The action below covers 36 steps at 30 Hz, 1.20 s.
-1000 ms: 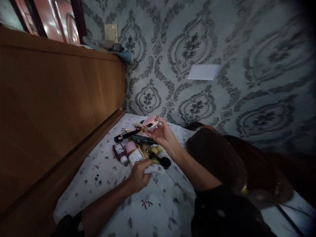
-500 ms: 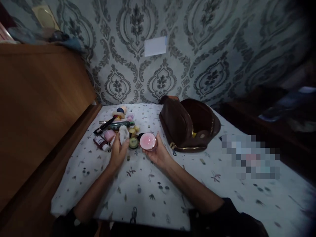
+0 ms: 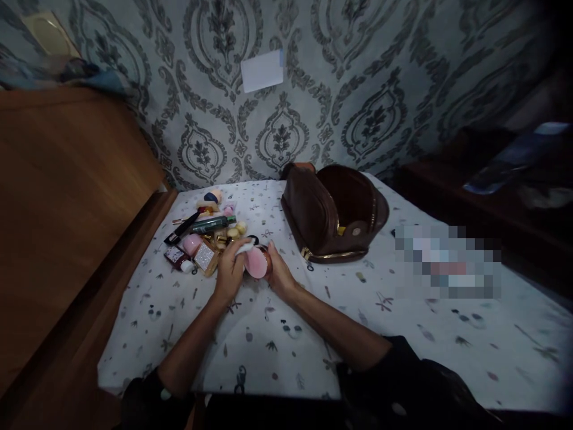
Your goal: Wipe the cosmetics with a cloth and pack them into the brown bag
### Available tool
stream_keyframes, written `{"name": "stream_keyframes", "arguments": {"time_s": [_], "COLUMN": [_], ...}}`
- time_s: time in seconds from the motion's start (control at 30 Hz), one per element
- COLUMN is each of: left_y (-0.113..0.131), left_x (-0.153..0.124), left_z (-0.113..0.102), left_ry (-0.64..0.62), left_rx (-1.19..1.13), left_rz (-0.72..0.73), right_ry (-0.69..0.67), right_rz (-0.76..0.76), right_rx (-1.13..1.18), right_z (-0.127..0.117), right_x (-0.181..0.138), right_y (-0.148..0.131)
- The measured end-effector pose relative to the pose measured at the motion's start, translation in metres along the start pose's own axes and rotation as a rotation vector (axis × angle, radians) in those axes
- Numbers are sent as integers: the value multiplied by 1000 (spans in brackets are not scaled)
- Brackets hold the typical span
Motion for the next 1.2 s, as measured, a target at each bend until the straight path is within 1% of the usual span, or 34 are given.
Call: {"name": "stream_keyframes", "arguments": {"time_s": [0.07, 0.23, 0.33, 0.47, 0.6, 0.8, 0.97, 1.03, 1.2], "left_y": [1, 5, 4, 2, 3, 7, 18, 20, 21], "left_x": [-3, -11, -15, -19, -21, -23, -23, -23, -24], "left_z": [0, -2, 0, 3, 2, 1, -1, -2, -2], "left_ry": [-65, -114, -129, -157, -128, -89, -76, -69, -64], "left_rx": [3, 83, 166, 234, 242, 283, 221, 217, 290], "left_rz": [58, 145, 179, 283, 388, 422, 549, 566, 564], "right_ry": [5, 24, 45, 53, 43, 68, 73, 77, 43], "right_rz": [-23, -90, -72, -23, -22, -101, -111, -110, -45], "right_rx": [-13, -28, -34, -33, -48, -109, -115, -113, -93], "right_z": [0, 0, -1, -1, -2, -7, -6, -6, -1], "right_x": [3, 8, 9, 7, 8, 14, 12, 10, 8], "right_y": [2, 6, 7, 7, 7, 12, 9, 6, 5]}}
Point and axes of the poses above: each hand's wrist, its own x-axis towards the middle knuckle, its own z-axis out of the palm, y = z × x, the point moved 4 cm from there along x, towards the middle knuckle, and after that the axes turned 15 degrees about y, right-handed, at the moved point
